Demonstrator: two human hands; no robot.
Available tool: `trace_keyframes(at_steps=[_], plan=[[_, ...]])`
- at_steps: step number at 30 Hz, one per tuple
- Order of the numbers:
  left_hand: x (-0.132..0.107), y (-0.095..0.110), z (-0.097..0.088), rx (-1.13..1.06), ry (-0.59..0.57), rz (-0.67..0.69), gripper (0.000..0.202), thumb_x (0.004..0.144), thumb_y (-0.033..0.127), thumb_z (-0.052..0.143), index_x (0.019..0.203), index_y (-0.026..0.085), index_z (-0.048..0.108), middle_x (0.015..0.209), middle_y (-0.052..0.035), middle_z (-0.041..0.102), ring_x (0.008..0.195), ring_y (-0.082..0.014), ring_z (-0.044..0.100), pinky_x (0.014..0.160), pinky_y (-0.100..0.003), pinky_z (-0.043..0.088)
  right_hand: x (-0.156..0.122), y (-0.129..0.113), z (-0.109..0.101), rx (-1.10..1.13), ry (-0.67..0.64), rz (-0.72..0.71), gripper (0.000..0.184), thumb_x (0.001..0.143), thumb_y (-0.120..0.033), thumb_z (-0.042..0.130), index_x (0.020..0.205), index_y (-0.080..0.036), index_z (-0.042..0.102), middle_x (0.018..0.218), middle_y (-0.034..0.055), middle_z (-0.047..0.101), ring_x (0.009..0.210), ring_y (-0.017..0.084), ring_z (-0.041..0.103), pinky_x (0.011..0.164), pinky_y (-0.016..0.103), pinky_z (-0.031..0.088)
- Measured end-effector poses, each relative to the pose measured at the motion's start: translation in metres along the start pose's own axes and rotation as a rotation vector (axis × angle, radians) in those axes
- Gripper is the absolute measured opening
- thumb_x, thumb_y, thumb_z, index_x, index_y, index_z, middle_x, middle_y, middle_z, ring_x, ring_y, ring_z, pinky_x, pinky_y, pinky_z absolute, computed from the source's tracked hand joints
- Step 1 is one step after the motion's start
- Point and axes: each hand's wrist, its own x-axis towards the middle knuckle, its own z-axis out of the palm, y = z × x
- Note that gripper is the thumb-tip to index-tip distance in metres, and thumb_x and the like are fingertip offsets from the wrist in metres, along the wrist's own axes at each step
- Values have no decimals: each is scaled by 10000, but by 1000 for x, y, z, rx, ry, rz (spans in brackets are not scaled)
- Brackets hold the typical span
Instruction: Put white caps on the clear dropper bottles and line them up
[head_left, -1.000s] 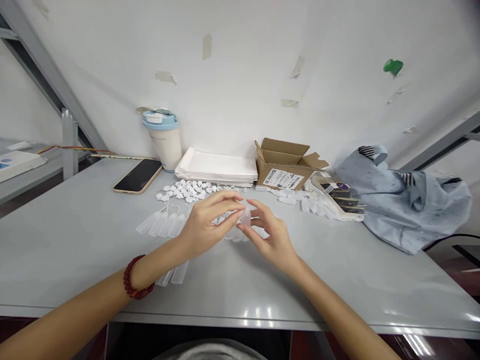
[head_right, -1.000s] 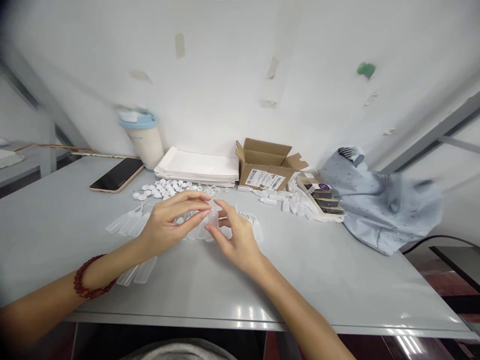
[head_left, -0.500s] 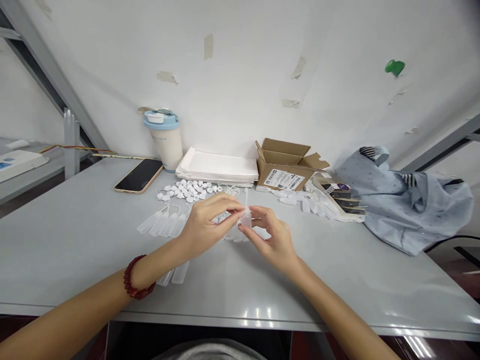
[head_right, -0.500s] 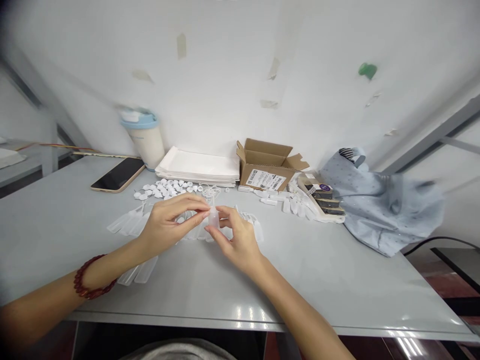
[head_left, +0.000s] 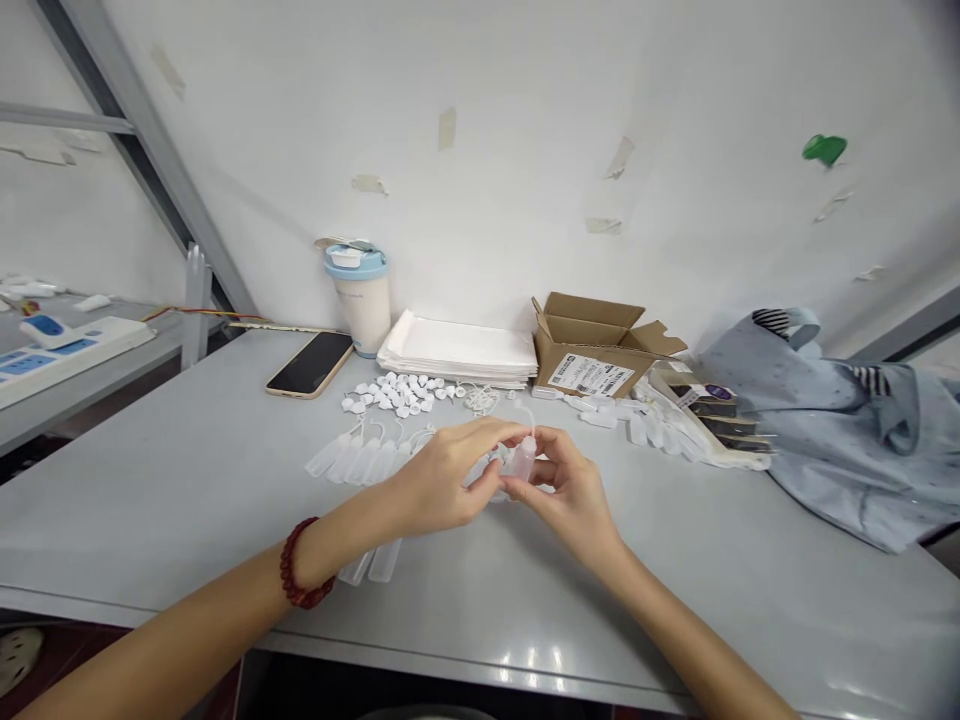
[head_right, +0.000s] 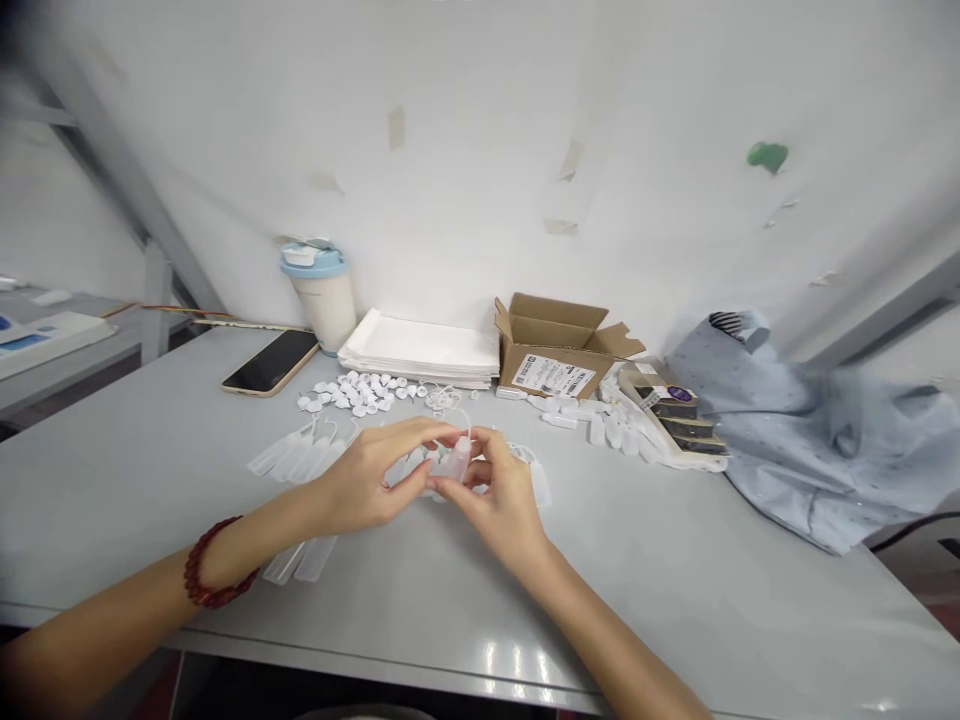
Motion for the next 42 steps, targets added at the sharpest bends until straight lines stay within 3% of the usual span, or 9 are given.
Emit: trace_keyframes(at_steps=[2,5,13,20,24,28,35,42], plan=[[0,1,-4,5,-118,-27,537,797,-19,462,1295,182,460,1209,-82,615,1088,-174,592,938,-311,500,0,-2,1,73,-29,74,421,696,-377,749,1014,-209,531,897,-6,607,552,118,626,551,279,508],[1,5,-8,64,-243,-49,569,811,22,509,1347,180,402,1283,-107,553,1160,-206,543,958,-344,495,1,-8,1,201,-82,195,402,693,-395,749,975,-187,552,742,-33,609,504,126,612,527,273,493],[-6,10,-9,163,-214,121,363,874,134,567,1227,123,483,1217,-157,589,1157,-236,542,960,-372,499,-8,-12,8,232,-148,302,349,701,-378,752,906,-181,549,484,-68,581,460,148,599,489,252,457],[-30,13,-18,156,-216,-8,350,853,238,646,1159,162,493,1159,-107,590,1102,-219,531,932,-354,492,-16,-16,14,223,-331,240,213,817,-337,649,941,-173,594,653,-31,607,593,135,638,568,238,481],[-48,17,-29,162,-211,-115,452,814,242,685,1205,215,460,1153,-60,576,1085,-204,520,923,-326,494,-21,-19,13,231,-561,245,345,832,-359,642,1117,-170,599,758,5,639,673,156,674,589,238,481],[-72,20,-39,218,-174,-171,498,802,246,694,1234,244,445,1153,-44,581,1089,-208,520,925,-318,492,-26,-17,15,165,-666,233,480,845,-399,618,1246,-144,555,736,26,663,619,142,656,568,236,465],[-107,15,-42,250,-213,-326,417,806,283,687,1172,265,488,1221,-36,581,1183,-230,490,975,-364,477,-25,-18,17,69,-594,246,364,855,-351,596,1152,-142,627,680,18,674,580,128,637,576,242,453],[-113,12,-42,250,-294,-389,415,784,281,688,1159,265,511,1259,-36,580,1239,-241,448,978,-372,490,-24,-16,16,136,-516,253,303,843,-364,607,1051,-146,644,711,17,673,539,108,626,534,224,453]])
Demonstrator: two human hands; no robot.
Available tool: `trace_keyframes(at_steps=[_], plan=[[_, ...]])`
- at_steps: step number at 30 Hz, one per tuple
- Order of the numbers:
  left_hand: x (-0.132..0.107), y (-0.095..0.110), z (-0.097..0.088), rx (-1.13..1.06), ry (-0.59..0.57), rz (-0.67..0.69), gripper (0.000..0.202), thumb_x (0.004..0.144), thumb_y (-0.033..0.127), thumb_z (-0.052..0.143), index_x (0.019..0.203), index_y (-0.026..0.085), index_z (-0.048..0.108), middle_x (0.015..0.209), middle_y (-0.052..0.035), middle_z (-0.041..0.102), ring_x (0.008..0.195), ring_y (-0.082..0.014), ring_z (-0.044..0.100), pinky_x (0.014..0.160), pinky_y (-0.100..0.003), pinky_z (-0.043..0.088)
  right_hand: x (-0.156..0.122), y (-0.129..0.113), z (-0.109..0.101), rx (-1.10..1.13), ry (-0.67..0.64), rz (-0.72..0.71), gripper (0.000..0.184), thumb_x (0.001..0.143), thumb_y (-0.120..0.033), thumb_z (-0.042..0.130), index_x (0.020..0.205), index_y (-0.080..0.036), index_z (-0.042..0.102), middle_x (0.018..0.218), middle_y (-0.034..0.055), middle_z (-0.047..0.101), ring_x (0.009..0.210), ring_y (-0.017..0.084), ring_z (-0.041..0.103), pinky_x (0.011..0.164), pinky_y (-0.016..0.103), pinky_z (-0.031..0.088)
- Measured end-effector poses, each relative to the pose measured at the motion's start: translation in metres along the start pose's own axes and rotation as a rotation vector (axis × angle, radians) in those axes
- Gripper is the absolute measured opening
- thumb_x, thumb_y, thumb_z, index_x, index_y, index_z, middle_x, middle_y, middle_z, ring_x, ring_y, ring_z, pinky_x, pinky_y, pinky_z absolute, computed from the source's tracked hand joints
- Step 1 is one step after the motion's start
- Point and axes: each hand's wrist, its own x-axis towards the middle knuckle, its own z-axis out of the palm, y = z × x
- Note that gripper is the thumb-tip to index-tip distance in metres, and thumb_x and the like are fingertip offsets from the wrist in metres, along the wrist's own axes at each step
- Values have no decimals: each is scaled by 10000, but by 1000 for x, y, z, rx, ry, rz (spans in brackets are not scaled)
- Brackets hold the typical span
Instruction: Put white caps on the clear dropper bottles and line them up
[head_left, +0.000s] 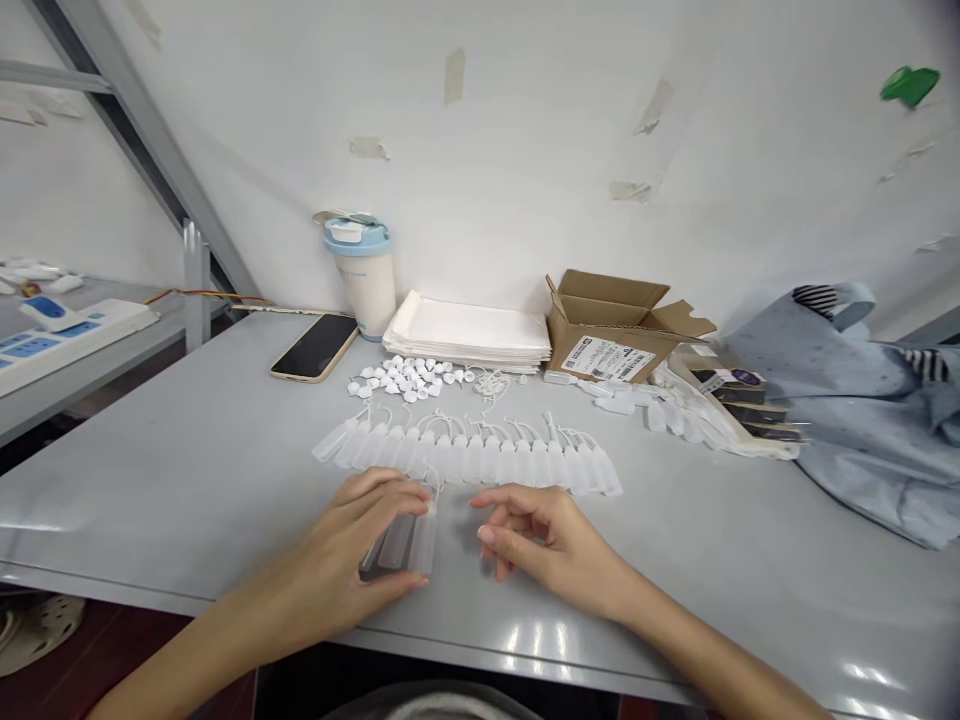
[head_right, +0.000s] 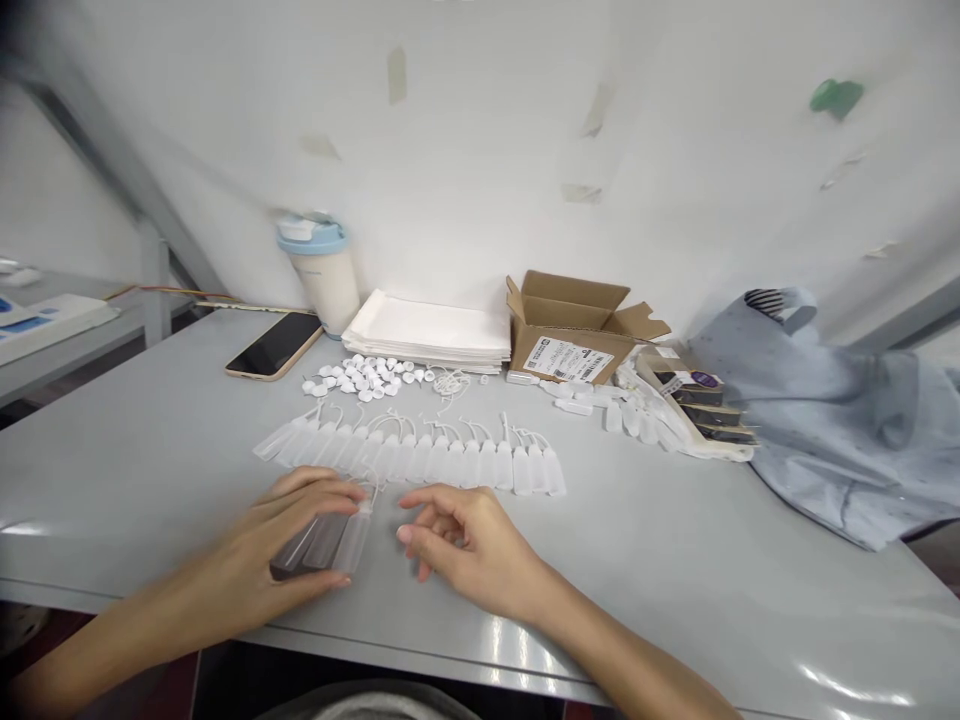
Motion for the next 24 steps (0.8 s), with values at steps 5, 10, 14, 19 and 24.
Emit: trace_keyframes(at_steps=[5,10,14,19,24], plan=[[-2,0,-3,14,-12,-27,417,780,240,683,1158,266,510,1256,-31,585,1248,-236,437,981,-372,490,1,0,0,-18,5,-16,268,849,-354,602,1015,-149,647,695,15,678,531,107,624,539,227,459],[-2,-2,-6,15,-15,4,428,766,246,691,1158,269,521,1251,-28,600,1251,-243,445,975,-366,497,1,0,-2,-33,23,-30,255,854,-367,599,984,-154,652,694,13,686,525,106,626,546,233,476],[0,-3,-9,21,-18,22,420,768,246,681,1161,272,535,1264,-24,596,1248,-239,451,976,-357,496,1,0,-2,-34,27,-40,260,853,-381,600,971,-156,651,693,13,683,529,109,626,546,240,478],[0,-4,-11,17,-12,23,428,774,252,676,1179,276,538,1246,-29,608,1233,-247,469,965,-362,495,2,1,-2,-45,41,-41,225,851,-352,602,951,-157,654,684,7,678,530,109,630,559,241,479],[-1,-5,-11,10,-24,26,438,784,272,678,1196,282,532,1273,-28,589,1253,-242,453,995,-375,474,2,1,-3,-63,43,-34,193,861,-306,590,957,-152,655,679,6,675,538,108,626,570,244,476]])
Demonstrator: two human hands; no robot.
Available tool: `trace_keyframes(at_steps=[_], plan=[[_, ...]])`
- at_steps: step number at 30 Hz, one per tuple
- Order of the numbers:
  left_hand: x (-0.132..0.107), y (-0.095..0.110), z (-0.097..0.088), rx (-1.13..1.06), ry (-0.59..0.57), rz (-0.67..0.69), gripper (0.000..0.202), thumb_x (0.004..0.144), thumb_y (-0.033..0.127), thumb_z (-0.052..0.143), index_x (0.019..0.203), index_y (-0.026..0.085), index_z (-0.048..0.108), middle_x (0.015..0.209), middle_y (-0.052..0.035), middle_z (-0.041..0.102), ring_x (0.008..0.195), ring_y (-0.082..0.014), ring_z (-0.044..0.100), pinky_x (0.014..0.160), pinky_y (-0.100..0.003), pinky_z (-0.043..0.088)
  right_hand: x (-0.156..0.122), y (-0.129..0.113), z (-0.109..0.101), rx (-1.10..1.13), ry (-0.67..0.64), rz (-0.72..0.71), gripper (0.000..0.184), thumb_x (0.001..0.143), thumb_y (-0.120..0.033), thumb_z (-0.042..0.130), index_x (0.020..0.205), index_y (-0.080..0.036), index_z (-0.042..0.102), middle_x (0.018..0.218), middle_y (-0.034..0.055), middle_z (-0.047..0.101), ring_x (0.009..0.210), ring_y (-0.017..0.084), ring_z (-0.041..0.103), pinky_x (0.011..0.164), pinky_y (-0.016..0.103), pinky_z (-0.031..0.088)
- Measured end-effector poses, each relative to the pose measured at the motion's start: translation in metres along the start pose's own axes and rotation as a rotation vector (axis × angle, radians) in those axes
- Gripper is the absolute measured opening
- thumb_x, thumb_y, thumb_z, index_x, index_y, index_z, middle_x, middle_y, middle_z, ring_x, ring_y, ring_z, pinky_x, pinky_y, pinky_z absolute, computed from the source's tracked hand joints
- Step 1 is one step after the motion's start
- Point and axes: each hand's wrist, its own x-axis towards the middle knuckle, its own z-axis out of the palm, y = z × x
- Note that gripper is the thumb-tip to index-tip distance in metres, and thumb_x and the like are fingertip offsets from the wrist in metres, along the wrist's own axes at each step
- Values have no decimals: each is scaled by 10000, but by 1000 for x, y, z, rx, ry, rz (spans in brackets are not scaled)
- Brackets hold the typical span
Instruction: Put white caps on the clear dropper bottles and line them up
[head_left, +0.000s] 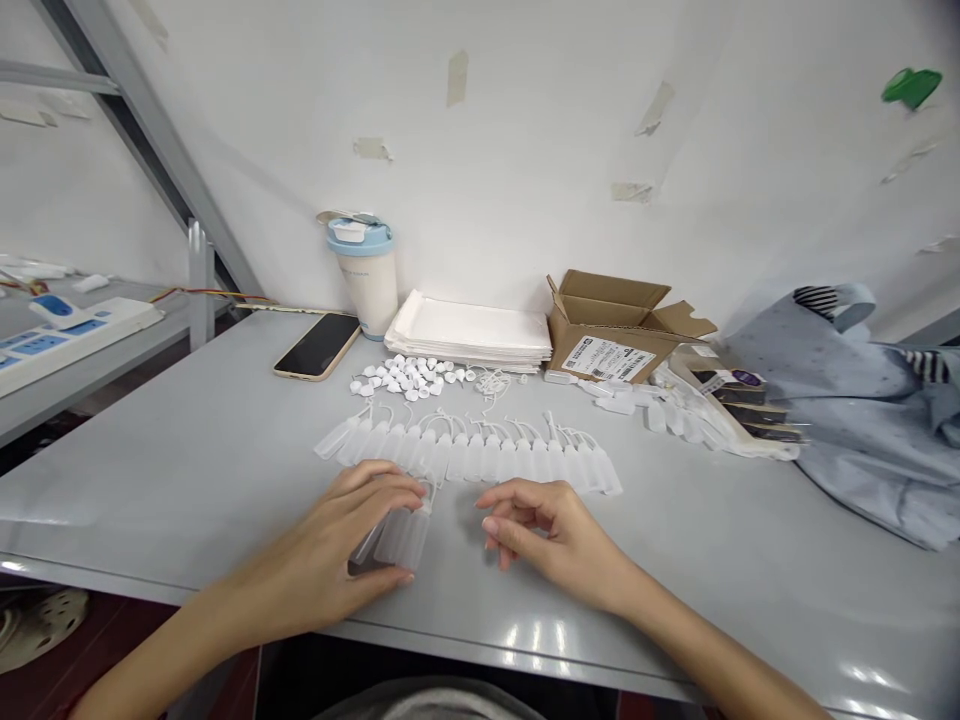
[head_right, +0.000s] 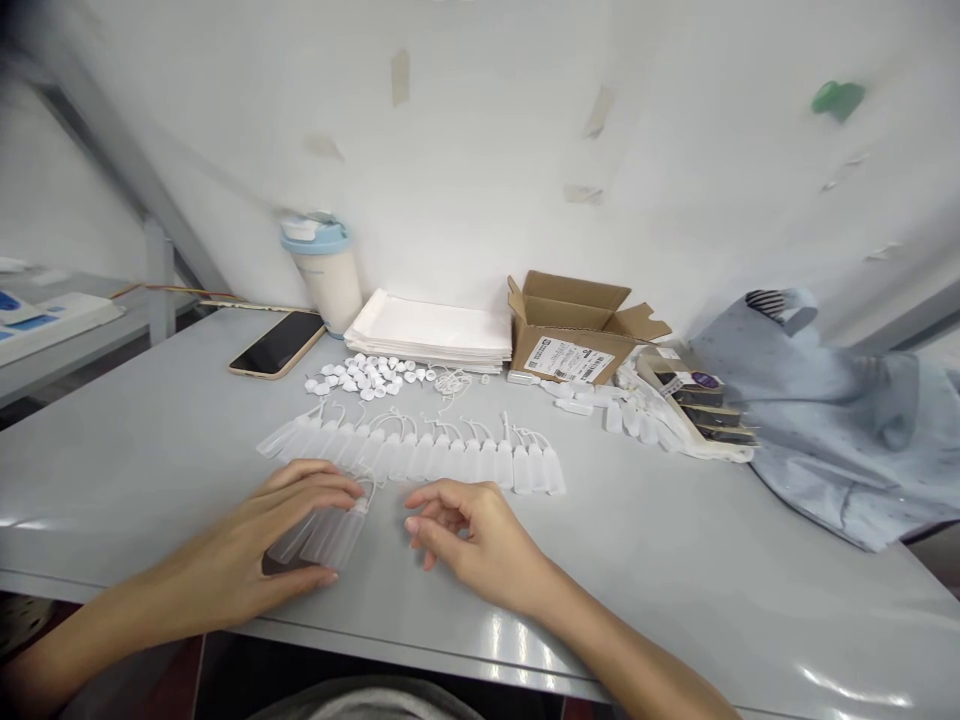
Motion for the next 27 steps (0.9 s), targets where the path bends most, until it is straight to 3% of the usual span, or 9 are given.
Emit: trace_keyframes(at_steps=[3,8,12,17,23,27], plan=[[0,0,0,-6,11,1,468,780,291,692,1214,287,517,1292,-28,571,1258,-239,450,1010,-378,464,-2,-2,0,-76,-11,-29,175,862,-280,592,973,-165,663,708,14,688,616,126,641,603,253,493],[-7,-1,-3,-15,69,-82,493,778,387,696,1218,278,501,1328,-54,526,1227,-257,491,987,-384,479,-7,-4,6,-200,-140,-215,278,843,-183,603,1119,-193,634,1102,74,665,946,165,642,799,280,531],[-19,-5,-6,-47,54,-211,552,763,393,699,1261,304,477,1350,-55,499,1151,-268,549,916,-362,509,-9,-1,13,-291,-222,-297,448,846,-182,612,1287,-159,538,1297,112,565,1200,183,526,1033,308,418],[-29,-13,-6,-207,-11,-492,718,632,339,778,1267,302,446,981,-19,596,800,-208,586,738,-325,520,-10,1,15,-397,-257,-300,484,852,-227,613,1312,-110,519,1345,132,520,1281,191,433,1094,306,346],[-23,-18,-7,-330,-66,-527,542,667,362,748,1142,261,506,838,8,565,773,-189,553,728,-294,482,-9,2,18,-510,-290,-302,498,845,-280,616,1306,-112,532,1407,139,456,1324,223,364,1112,345,310],[-20,-15,-9,-319,-28,-495,289,677,312,724,820,219,490,975,-9,603,703,-146,495,673,-257,456,-8,3,19,-535,-303,-311,550,844,-306,620,1337,-94,502,1431,146,438,1346,226,339,1121,350,295]])
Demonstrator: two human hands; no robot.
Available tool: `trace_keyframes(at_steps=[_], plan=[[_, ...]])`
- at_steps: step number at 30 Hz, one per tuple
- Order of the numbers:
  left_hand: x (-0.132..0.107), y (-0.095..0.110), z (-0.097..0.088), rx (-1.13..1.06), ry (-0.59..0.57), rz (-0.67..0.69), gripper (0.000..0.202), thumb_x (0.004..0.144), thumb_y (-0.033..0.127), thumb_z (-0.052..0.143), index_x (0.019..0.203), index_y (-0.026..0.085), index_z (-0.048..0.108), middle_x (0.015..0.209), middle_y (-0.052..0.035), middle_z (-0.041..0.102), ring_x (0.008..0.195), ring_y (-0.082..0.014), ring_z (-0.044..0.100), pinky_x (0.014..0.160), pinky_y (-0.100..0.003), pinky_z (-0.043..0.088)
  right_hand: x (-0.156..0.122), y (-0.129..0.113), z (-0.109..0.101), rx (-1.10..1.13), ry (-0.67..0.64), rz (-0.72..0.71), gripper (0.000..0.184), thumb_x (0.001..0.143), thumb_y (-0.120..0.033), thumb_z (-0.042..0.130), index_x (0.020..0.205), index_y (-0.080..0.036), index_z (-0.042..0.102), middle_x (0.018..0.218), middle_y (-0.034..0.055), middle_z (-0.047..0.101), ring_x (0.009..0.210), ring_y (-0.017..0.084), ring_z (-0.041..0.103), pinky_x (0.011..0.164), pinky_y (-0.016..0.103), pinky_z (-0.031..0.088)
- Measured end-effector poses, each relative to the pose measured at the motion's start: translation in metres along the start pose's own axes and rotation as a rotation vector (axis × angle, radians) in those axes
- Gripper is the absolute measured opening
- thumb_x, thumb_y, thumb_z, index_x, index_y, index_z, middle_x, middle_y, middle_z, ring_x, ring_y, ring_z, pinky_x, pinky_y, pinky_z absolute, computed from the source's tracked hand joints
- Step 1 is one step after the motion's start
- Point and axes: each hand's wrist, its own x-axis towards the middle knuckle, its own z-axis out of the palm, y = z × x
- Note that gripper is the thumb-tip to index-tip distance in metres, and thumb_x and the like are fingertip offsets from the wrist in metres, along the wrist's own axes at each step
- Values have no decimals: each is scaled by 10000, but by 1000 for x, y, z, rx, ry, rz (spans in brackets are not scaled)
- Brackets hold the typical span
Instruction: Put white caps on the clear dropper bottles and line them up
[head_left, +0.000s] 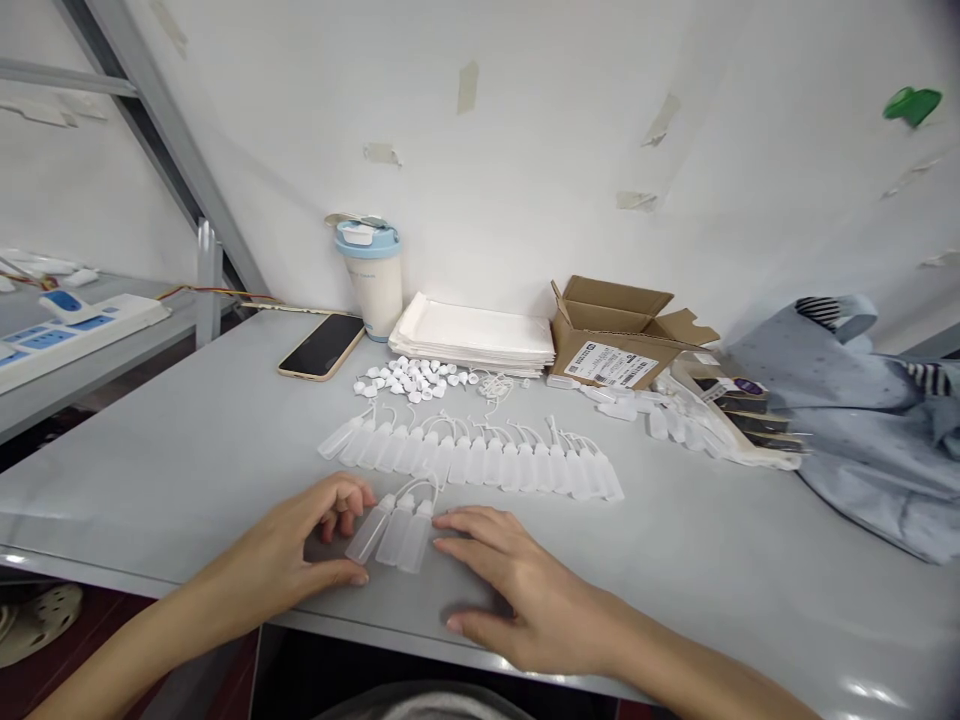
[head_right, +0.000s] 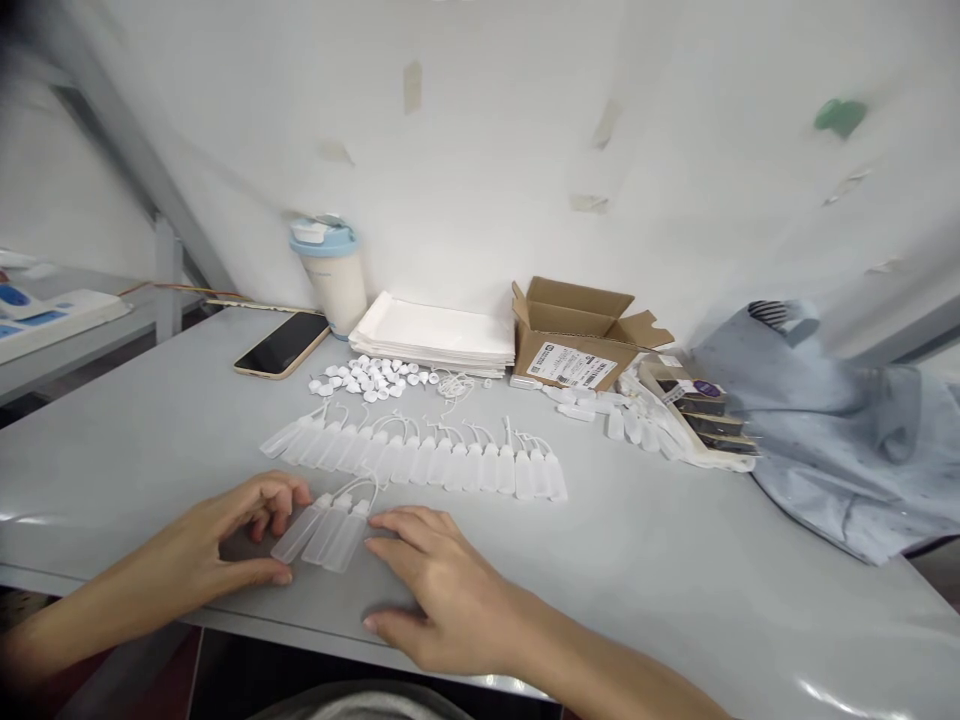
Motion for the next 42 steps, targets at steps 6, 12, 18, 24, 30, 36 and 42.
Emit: trace_keyframes(at_steps=[6,12,18,24,30,36,42], plan=[[1,0,-1,61,-43,55,280,689,277,706,740,211,439,974,3,606,709,-138,475,661,-228,439,0,0,0,-18,-1,-12,597,832,-321,637,1356,-80,484,1426,158,445,1346,236,342,1121,359,294],[2,2,1,56,-24,74,276,677,273,722,723,205,458,970,6,607,686,-126,468,639,-214,434,0,0,0,-19,1,-12,582,825,-319,648,1336,-80,506,1428,166,443,1345,249,351,1118,375,309],[-7,-3,-5,45,-17,49,264,691,324,712,765,211,485,1147,-17,582,790,-148,534,700,-229,470,-3,1,-1,44,127,10,492,843,-265,628,1299,-103,536,1389,163,485,1286,223,455,1063,340,399],[7,19,-20,118,127,93,293,829,502,549,775,216,516,1132,-37,600,749,-156,537,680,-262,468,1,14,-23,53,586,4,149,876,-172,544,947,-173,676,1013,80,697,948,163,659,860,291,517],[86,67,-27,233,33,334,245,887,414,458,896,212,596,928,-30,657,754,-172,567,683,-275,451,-20,88,-81,-215,1057,288,160,834,-254,531,858,-174,668,932,89,718,891,220,659,837,390,513],[169,85,-8,293,77,480,253,783,264,510,958,148,651,932,-90,673,824,-224,604,741,-311,429,-44,142,-112,-431,1048,402,241,801,-242,485,910,-151,681,952,144,713,919,291,643,835,485,492],[196,86,7,171,91,486,224,648,257,625,830,174,726,646,-19,667,591,-182,583,583,-257,394,-40,158,-105,-536,894,372,308,801,-148,474,1035,-168,673,1146,126,673,1088,282,586,962,472,430]])
